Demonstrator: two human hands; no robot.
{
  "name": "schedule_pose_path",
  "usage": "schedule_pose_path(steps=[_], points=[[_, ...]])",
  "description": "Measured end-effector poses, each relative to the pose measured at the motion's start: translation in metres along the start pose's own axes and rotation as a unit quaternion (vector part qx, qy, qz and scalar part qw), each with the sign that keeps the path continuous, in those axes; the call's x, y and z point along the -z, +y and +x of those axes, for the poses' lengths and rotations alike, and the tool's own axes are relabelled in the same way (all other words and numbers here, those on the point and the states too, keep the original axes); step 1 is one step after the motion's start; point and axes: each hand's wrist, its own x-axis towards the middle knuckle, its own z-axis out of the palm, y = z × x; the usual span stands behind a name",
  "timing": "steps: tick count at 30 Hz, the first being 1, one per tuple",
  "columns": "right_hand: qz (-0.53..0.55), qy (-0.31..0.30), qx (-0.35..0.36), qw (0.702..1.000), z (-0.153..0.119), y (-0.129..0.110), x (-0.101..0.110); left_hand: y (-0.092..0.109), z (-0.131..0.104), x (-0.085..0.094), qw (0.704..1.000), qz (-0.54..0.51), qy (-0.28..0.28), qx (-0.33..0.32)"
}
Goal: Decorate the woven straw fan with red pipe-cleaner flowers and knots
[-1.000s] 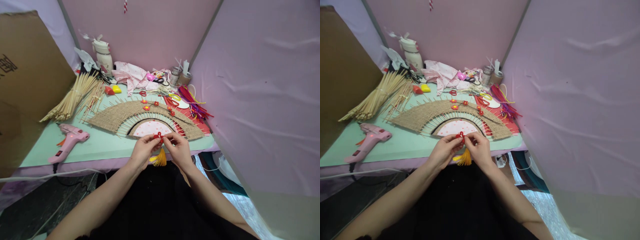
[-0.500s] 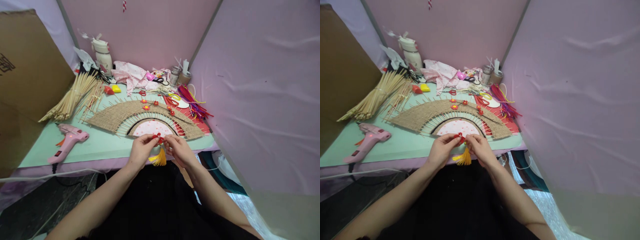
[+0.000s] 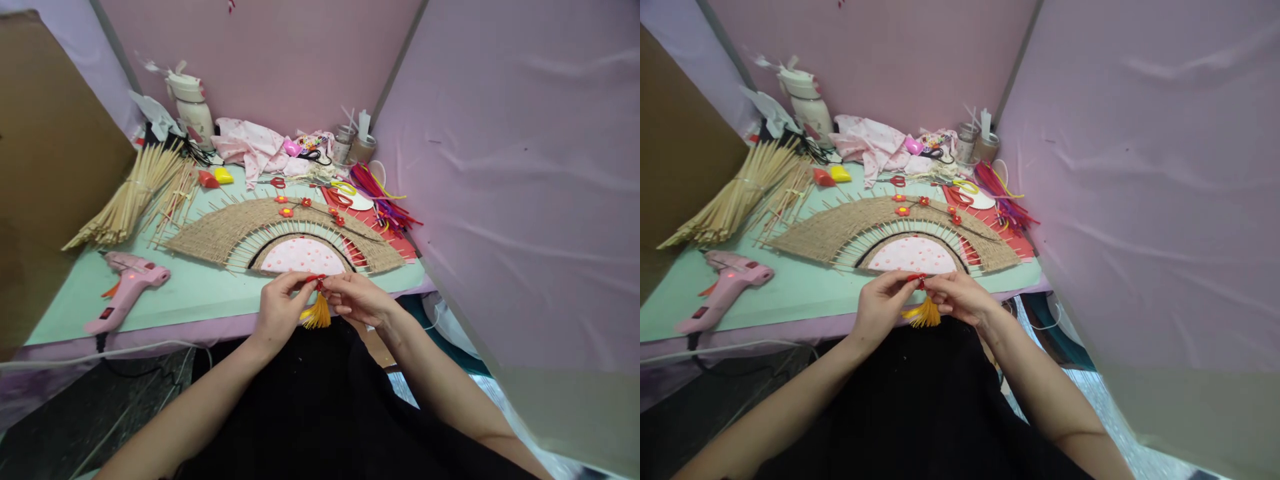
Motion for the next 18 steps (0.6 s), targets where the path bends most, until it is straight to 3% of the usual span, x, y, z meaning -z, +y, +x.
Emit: schedule_pose_path(steps=[3, 6, 13, 16, 18], points=[[-0.002, -0.015, -0.009, 1.0, 0.001, 0.001, 0.003, 0.0, 0.0, 0.0, 1.0, 0.004, -0.013, 0.024], [-0.018, -0.007, 0.006, 1.0, 0.002, 0.002, 0.003, 0.001, 0.001, 0.0, 0.995, -0.032, -0.025, 0.091], [-0.17, 0.078, 0.092, 0.978, -0.002, 0.003, -0.004, 0.005, 0.005, -0.002, 0.971, -0.121, -0.035, 0.205], [-0.295, 0.116, 0.145, 0.937, -0.006, 0.003, -0.005, 0.007, 0.006, -0.001, 0.959, -0.137, -0.047, 0.242], [-0.404, 0.15, 0.198, 0.88, -0.009, 0.004, -0.007, 0.007, 0.006, -0.001, 0.957, -0.138, -0.061, 0.249]])
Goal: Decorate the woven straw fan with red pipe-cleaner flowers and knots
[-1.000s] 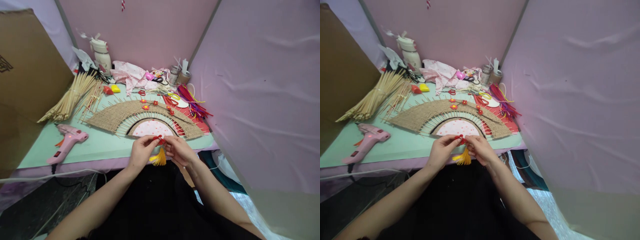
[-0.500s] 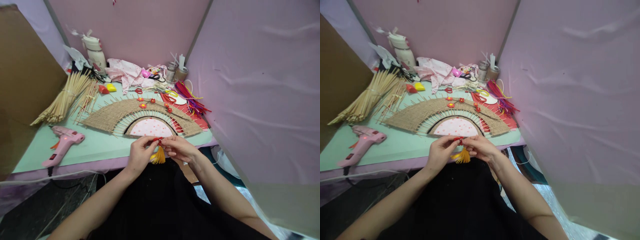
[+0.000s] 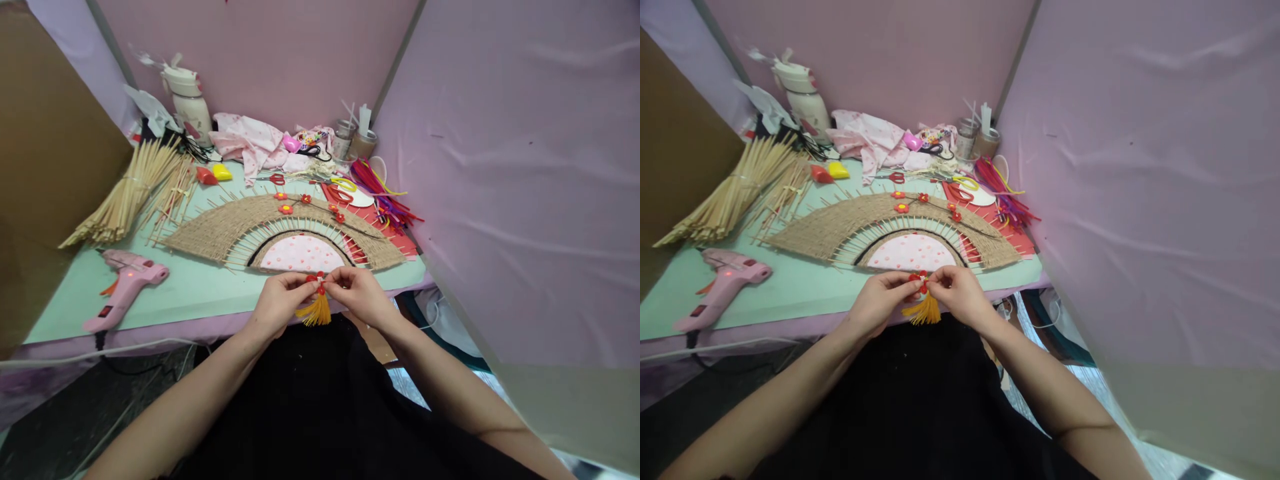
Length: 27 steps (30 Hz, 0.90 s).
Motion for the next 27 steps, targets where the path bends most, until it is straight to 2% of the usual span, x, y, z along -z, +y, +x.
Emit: schedule_pose_path(steps=[3, 5, 11, 13, 17, 21, 23, 27], points=[[-0.165, 0.061, 0.102, 0.979, -0.004, -0.002, -0.003, -0.002, 0.001, 0.001, 1.0, 0.003, -0.011, 0.007], [-0.213, 0.072, 0.137, 0.965, -0.004, -0.003, -0.004, -0.004, 0.001, 0.003, 1.0, -0.004, -0.01, 0.009], [-0.092, 0.001, 0.047, 0.995, 0.002, -0.002, 0.0, -0.005, 0.002, 0.006, 0.999, -0.037, -0.025, 0.012], [-0.098, 0.014, 0.061, 0.993, 0.001, 0.0, -0.001, -0.003, 0.0, 0.005, 0.999, -0.041, -0.026, 0.017], [-0.15, 0.057, 0.147, 0.976, -0.003, 0.001, -0.002, 0.002, -0.002, 0.006, 0.996, -0.064, -0.047, 0.028], [-0.06, -0.011, 0.116, 0.991, -0.002, -0.004, 0.008, 0.003, -0.002, 0.012, 0.998, -0.02, -0.051, 0.005], [-0.015, -0.024, 0.106, 0.994, 0.0, -0.007, 0.013, 0.003, -0.003, 0.015, 0.997, 0.031, -0.061, -0.025], [-0.007, -0.05, 0.121, 0.991, 0.001, -0.013, 0.017, 0.003, -0.006, 0.018, 0.987, 0.109, -0.096, -0.064]])
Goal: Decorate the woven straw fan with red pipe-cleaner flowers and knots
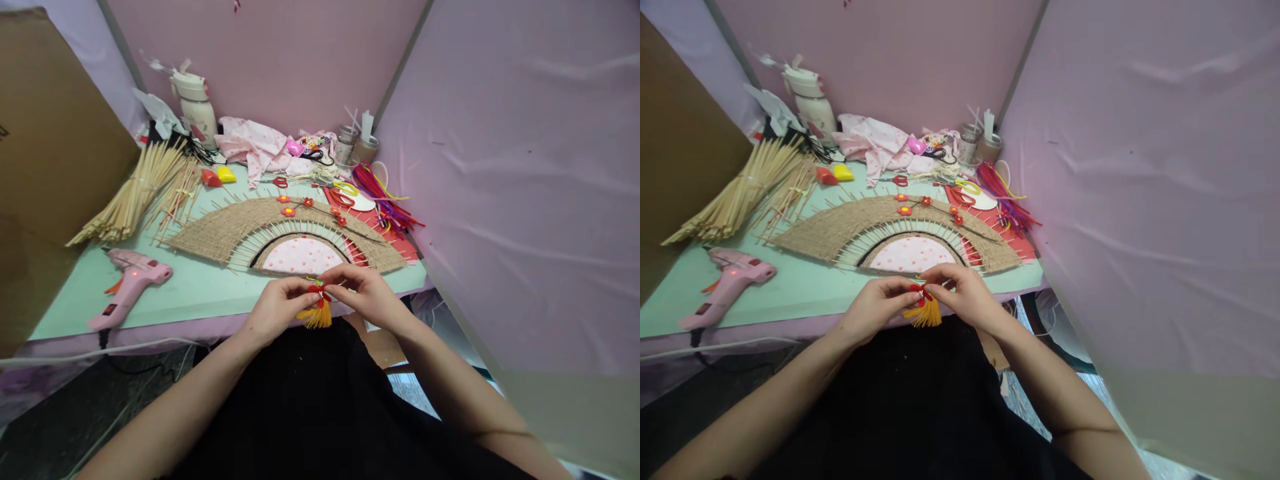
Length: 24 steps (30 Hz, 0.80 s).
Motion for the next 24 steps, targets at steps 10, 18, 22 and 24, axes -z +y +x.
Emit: schedule_pose_path(steps=[10, 18, 22, 24], points=[[-0.003, -0.027, 0.023, 0.999, -0.008, -0.01, -0.005, 0.009, -0.005, 0.007, 0.997, -0.009, -0.08, 0.009], [0.187, -0.003, -0.144, 0.972, -0.006, -0.005, -0.009, 0.013, -0.005, 0.006, 0.987, 0.09, -0.046, -0.128], [0.262, -0.017, -0.191, 0.946, -0.004, 0.001, -0.011, 0.008, -0.004, 0.006, 0.989, 0.085, -0.044, -0.11], [0.246, -0.021, -0.178, 0.952, -0.005, 0.001, -0.01, 0.007, -0.004, 0.006, 0.993, 0.075, -0.043, -0.08]])
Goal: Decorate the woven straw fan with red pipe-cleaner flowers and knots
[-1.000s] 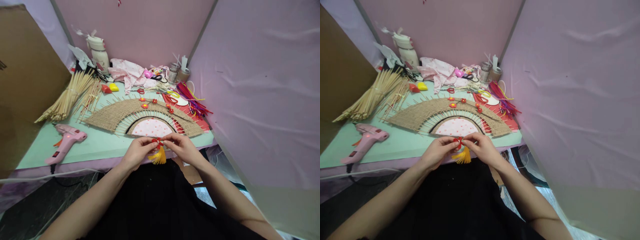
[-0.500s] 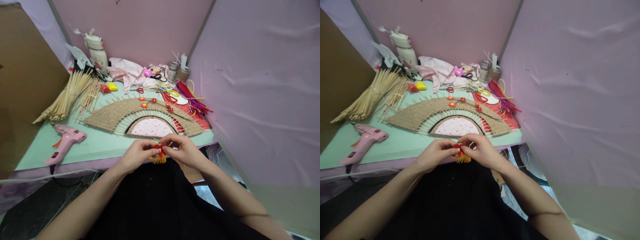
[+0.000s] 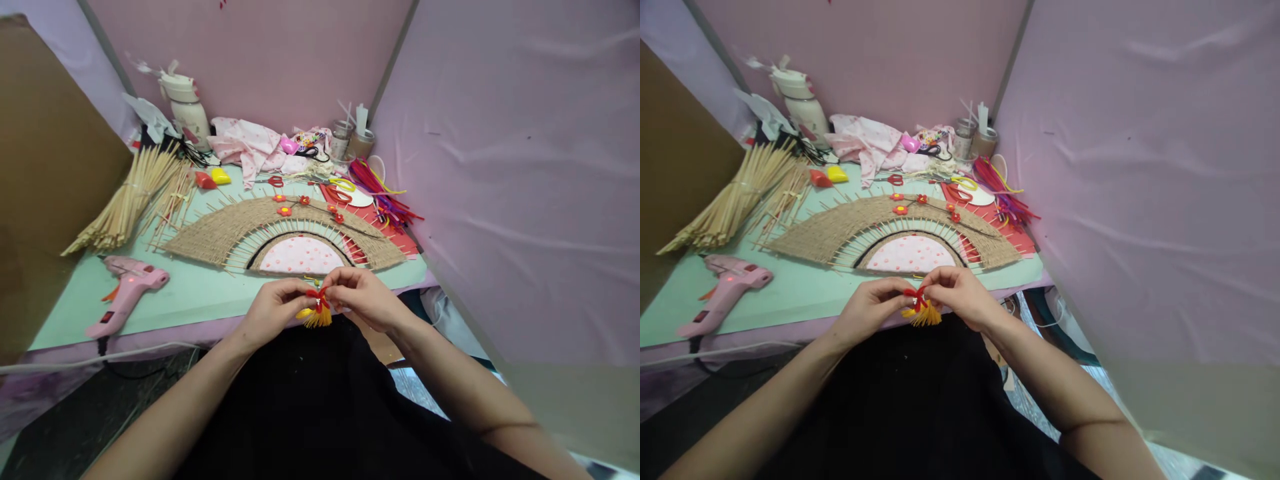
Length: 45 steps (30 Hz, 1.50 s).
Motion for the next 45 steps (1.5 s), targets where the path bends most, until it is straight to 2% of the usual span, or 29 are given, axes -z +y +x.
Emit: schedule_pose_path(steps=[4, 9, 14, 17, 19, 21, 22, 24, 25, 26, 27, 28, 30, 32, 33, 34, 36, 38, 42, 45], points=[[-0.132, -0.003, 0.075, 0.988, -0.004, -0.005, 0.001, 0.001, 0.0, 0.0, 0.999, -0.021, -0.006, 0.048], [-0.296, -0.027, 0.156, 0.942, -0.009, -0.013, 0.003, 0.003, -0.001, 0.0, 0.994, -0.065, -0.037, 0.081], [-0.363, -0.061, 0.209, 0.906, -0.01, -0.021, 0.006, 0.006, -0.003, 0.0, 0.978, -0.15, -0.062, 0.134], [-0.385, -0.078, 0.243, 0.887, -0.01, -0.022, 0.007, 0.007, -0.005, -0.001, 0.957, -0.215, -0.08, 0.179], [-0.391, -0.096, 0.295, 0.867, -0.009, -0.02, 0.009, 0.007, -0.006, -0.001, 0.935, -0.267, -0.102, 0.211], [-0.399, -0.107, 0.387, 0.824, -0.007, -0.015, 0.013, 0.007, -0.008, -0.003, 0.905, -0.325, -0.127, 0.245], [-0.409, -0.108, 0.444, 0.79, -0.006, -0.012, 0.015, 0.007, -0.009, -0.005, 0.888, -0.354, -0.139, 0.26], [-0.434, -0.11, 0.553, 0.703, -0.002, -0.007, 0.021, 0.008, -0.011, -0.008, 0.858, -0.399, -0.158, 0.284], [-0.445, -0.115, 0.59, 0.664, -0.001, -0.006, 0.024, 0.009, -0.011, -0.009, 0.85, -0.41, -0.162, 0.288], [-0.45, -0.122, 0.61, 0.641, 0.0, -0.005, 0.026, 0.01, -0.011, -0.01, 0.852, -0.409, -0.16, 0.285], [-0.448, -0.124, 0.61, 0.642, 0.002, -0.004, 0.027, 0.01, -0.011, -0.01, 0.865, -0.395, -0.147, 0.273], [-0.438, -0.117, 0.588, 0.669, 0.002, -0.004, 0.028, 0.011, -0.01, -0.009, 0.888, -0.367, -0.121, 0.248], [-0.393, -0.084, 0.483, 0.778, 0.002, -0.006, 0.025, 0.012, -0.009, -0.008, 0.943, -0.28, -0.038, 0.174], [-0.314, -0.047, 0.326, 0.89, 0.001, -0.007, 0.019, 0.012, -0.008, -0.006, 0.979, -0.176, 0.043, 0.099], [-0.269, -0.039, 0.248, 0.93, 0.001, -0.008, 0.016, 0.012, -0.009, -0.005, 0.987, -0.128, 0.068, 0.073], [-0.226, -0.038, 0.181, 0.956, 0.0, -0.009, 0.013, 0.012, -0.009, -0.005, 0.991, -0.088, 0.081, 0.056], [-0.161, -0.04, 0.091, 0.982, 0.001, -0.01, 0.008, 0.012, -0.01, -0.006, 0.995, -0.029, 0.087, 0.038], [-0.129, -0.039, 0.051, 0.99, 0.003, -0.01, 0.005, 0.013, -0.011, -0.008, 0.996, 0.004, 0.088, 0.032], [-0.142, -0.049, 0.035, 0.988, 0.006, -0.009, 0.004, 0.011, -0.012, -0.01, 0.996, 0.035, 0.073, 0.04], [-0.241, -0.042, 0.078, 0.967, 0.005, -0.007, 0.003, 0.009, -0.011, -0.009, 0.997, 0.039, 0.046, 0.053]])
